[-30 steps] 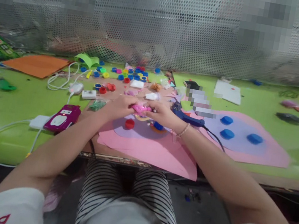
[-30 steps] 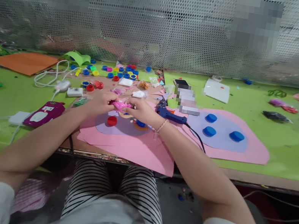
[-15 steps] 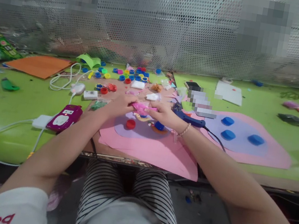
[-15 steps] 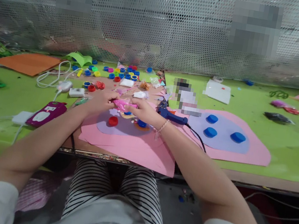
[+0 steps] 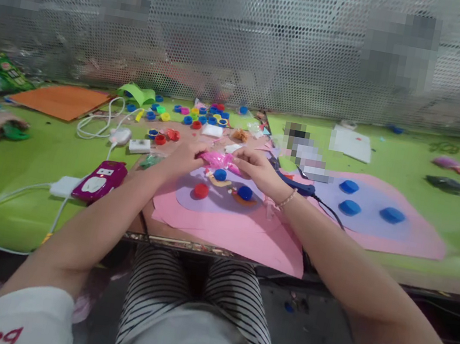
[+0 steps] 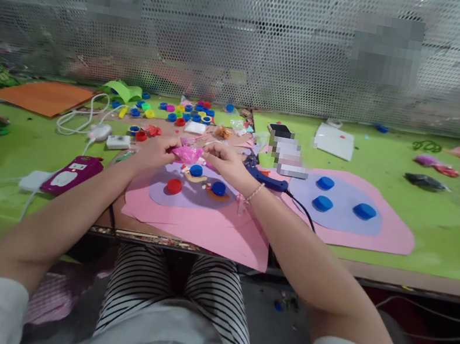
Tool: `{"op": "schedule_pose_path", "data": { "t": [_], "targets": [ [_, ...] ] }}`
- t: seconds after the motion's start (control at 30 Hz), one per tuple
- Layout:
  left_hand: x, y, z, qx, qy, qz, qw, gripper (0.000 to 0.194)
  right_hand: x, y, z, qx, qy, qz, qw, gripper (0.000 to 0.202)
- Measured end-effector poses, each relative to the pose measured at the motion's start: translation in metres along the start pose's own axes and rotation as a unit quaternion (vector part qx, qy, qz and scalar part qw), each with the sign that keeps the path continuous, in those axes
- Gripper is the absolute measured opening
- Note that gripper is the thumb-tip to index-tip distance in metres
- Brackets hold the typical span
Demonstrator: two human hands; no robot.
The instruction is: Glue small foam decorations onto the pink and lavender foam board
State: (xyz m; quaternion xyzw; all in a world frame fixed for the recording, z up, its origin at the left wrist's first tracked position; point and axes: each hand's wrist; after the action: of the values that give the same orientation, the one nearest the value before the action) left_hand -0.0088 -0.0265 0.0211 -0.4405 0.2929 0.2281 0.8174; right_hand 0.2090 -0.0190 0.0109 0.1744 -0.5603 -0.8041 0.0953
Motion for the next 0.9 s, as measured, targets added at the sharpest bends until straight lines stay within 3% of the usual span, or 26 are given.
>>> {"op": "schedule_pose_path", "data": {
  "t": [0.17,0.3,0.37,0.47,0.67,0.9],
  "targets": [
    [0.003,0.0,-0.004,0.009,0.023,-0.014,1.0,0.004,0.004,0.002,0.0,-0.027,-0.02,-0.046,0.998,0.018],
    [0.008,-0.002,-0.009,0.005,0.069,-0.106,0.992,0.046,0.006,0.006,0.0,-0.072,-0.031,-0.127,0.989,0.014],
    [0.011,-0.005,-0.011,-0.009,0.096,-0.112,0.989,0.054,0.007,0.006,-0.001,-0.093,-0.022,-0.158,0.983,0.015],
    [0.012,-0.011,-0.012,-0.027,0.098,-0.093,0.991,0.047,0.008,0.004,-0.002,-0.104,-0.031,-0.181,0.978,0.014],
    [0.009,-0.022,-0.011,-0.045,0.033,-0.072,0.996,0.037,0.008,0.002,-0.003,-0.095,-0.059,-0.1,0.989,0.018],
    [0.015,-0.023,-0.014,-0.059,0.043,-0.122,0.99,0.033,0.004,0.002,-0.001,-0.124,-0.038,-0.197,0.972,0.007]
  ]
}}
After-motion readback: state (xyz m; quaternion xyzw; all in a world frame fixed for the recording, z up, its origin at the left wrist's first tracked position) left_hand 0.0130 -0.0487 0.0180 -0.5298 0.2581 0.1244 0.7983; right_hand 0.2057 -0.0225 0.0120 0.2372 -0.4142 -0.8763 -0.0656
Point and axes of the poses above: each hand's wrist, its own z-axis towards the middle knuckle, its own x-axis out of the palm, y = z × x, and after that the axes turned 9 degrees about -y, right-handed
